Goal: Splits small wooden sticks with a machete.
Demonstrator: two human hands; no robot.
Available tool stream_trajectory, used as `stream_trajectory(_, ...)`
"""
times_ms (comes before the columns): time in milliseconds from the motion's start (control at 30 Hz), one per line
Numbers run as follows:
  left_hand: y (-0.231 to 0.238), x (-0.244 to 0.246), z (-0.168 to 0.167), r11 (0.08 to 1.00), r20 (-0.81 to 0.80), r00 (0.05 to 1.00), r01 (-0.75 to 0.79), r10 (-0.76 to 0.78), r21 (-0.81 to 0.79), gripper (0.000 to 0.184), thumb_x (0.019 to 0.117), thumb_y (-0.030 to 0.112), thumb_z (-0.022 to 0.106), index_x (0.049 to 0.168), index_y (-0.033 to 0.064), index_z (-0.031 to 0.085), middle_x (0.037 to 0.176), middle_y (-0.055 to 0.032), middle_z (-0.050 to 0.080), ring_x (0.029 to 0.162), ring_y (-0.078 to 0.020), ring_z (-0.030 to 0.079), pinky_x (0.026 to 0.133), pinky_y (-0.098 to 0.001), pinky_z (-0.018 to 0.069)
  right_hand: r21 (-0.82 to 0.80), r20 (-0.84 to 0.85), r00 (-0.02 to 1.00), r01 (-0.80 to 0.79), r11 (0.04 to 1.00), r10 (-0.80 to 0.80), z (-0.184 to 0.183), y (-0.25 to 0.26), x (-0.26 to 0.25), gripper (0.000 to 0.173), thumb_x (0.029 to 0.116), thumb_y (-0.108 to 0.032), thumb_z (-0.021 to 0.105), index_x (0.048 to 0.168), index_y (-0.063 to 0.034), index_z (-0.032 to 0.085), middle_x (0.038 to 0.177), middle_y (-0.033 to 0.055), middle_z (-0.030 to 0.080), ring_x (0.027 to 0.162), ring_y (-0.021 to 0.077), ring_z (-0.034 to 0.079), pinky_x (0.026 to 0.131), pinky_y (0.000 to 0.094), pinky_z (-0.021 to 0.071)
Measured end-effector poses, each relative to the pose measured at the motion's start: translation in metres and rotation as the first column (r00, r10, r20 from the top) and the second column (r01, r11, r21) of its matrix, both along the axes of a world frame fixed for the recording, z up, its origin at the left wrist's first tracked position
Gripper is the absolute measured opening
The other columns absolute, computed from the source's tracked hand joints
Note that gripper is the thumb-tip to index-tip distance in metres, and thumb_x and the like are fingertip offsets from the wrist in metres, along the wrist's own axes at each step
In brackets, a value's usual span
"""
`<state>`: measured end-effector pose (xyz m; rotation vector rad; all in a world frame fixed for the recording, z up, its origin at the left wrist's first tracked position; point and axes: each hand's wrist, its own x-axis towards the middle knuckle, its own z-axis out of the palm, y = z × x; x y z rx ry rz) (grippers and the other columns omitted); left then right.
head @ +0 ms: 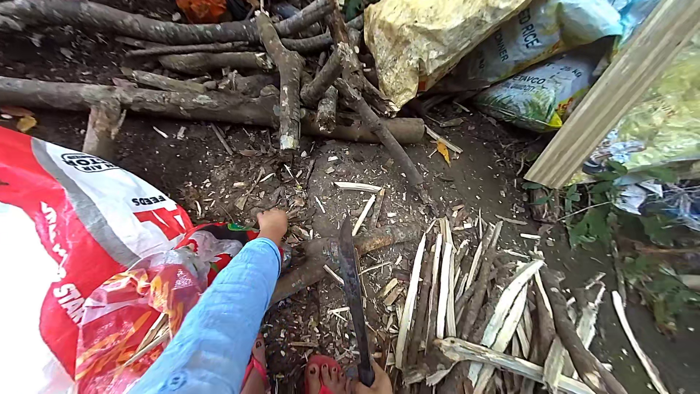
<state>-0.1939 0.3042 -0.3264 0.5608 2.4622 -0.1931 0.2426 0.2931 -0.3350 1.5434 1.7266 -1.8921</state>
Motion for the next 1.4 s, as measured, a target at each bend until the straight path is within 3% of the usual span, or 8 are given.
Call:
stream_trajectory(167,0.017,0.054,0.051,0.816,0.132,0.988,-0.01,-0.081,0.578,0.036,0.1082,0.02,0.052,0.137,-0.0005,0.06,0.13,-0.0276,0.063,0.118,-0.0447,0.064,0.102,-0.0625,0.0486,0.054,-0.011,0.998,0.066,0.996,-0.065,0.013,-0.006,0.005,0.036,0.0798,0.001,0.071,0.112,0.0118,0.059,0.072,0.0106,0.064,0.059,0.0154,0.063,0.063,0.0357,0.0574)
stream_trajectory(333,0.014,0.134,0.045,0.867,0.258,0.945,0.052,-0.203,0.495,0.039,0.1078,0.023,0.052,0.14,0.0007,0.057,0.133,-0.0246,0.063,0.124,-0.0413,0.062,0.107,-0.0591,0.0467,0.087,-0.015,0.976,0.216,0.972,-0.216,0.029,-0.008,-0.002,0.031,0.0775,0.006,0.065,0.108,0.0096,0.058,0.065,0.0074,0.062,0.052,0.0139,0.061,0.057,0.0328,0.0563)
stream_trajectory(433,0.001,0.147,0.04,0.859,0.188,0.975,0.003,-0.115,0.512,0.043,0.1053,0.023,0.058,0.141,-0.0001,0.056,0.147,-0.0228,0.054,0.133,-0.0389,0.057,0.111,-0.0535,0.0451,0.098,-0.025,0.97,0.243,0.965,-0.242,0.036,-0.009,-0.003,0.035,0.0772,0.006,0.065,0.111,0.0103,0.057,0.065,0.0082,0.063,0.052,0.0147,0.062,0.057,0.0336,0.0572)
stream_trajectory(667,-0.043,0.187,0.044,0.932,0.272,0.96,-0.162,0.072,0.324,0.059,0.0979,0.035,0.07,0.142,-0.0001,0.053,0.144,-0.0243,0.055,0.131,-0.0394,0.058,0.108,-0.055,0.0476,0.158,-0.021,0.992,0.122,0.98,-0.121,0.029,-0.017,-0.008,0.042,0.0756,0.0,0.071,0.115,0.0107,0.061,0.075,0.0142,0.065,0.062,0.0212,0.063,0.065,0.0428,0.0563)
stream_trajectory(900,-0.051,0.21,-0.007,0.96,0.282,0.956,-0.146,0.075,0.238,0.049,0.1052,0.031,0.058,0.146,0.0043,0.052,0.144,-0.0209,0.058,0.13,-0.0375,0.06,0.108,-0.0537,0.0486,0.091,-0.044,0.989,0.146,0.985,-0.142,0.022,-0.027,-0.008,0.04,0.0787,0.001,0.072,0.116,0.0094,0.06,0.073,0.0112,0.064,0.057,0.0172,0.061,0.061,0.0377,0.0565)
stream_trajectory(1067,-0.046,0.213,-0.008,0.957,0.251,0.966,-0.131,0.064,0.26,0.034,0.1093,0.023,0.048,0.132,0.0031,0.064,0.14,-0.0209,0.06,0.135,-0.0365,0.055,0.113,-0.0513,0.0442,0.096,-0.064,0.963,0.266,0.959,-0.261,0.02,-0.021,0.002,0.042,0.0723,0.003,0.069,0.113,0.0094,0.059,0.068,0.0086,0.062,0.053,0.0148,0.06,0.056,0.0344,0.0547)
stream_trajectory(1267,-0.039,0.241,-0.015,0.671,0.435,0.848,-0.514,0.303,0.535,0.072,0.0952,0.029,0.075,0.149,-0.0059,0.043,0.141,-0.0276,0.057,0.13,-0.039,0.058,0.112,-0.0501,0.0452,0.095,-0.059,0.898,0.441,0.893,-0.437,0.007,-0.007,0.007,0.033,0.0769,0.011,0.066,0.109,0.0094,0.058,0.065,0.0106,0.062,0.049,0.016,0.06,0.05,0.0326,0.0549)
stream_trajectory(1400,0.005,0.25,-0.004,0.63,0.426,0.787,-0.614,0.445,0.476,0.068,0.0893,0.038,0.081,0.139,-0.0016,0.057,0.145,-0.0286,0.051,0.135,-0.0437,0.05,0.113,-0.055,0.041,0.063,-0.07,0.856,0.516,0.854,-0.512,0.003,-0.005,0.012,0.032,0.0793,0.014,0.064,0.11,0.0098,0.057,0.068,0.0109,0.062,0.05,0.0155,0.06,0.051,0.0319,0.0556)
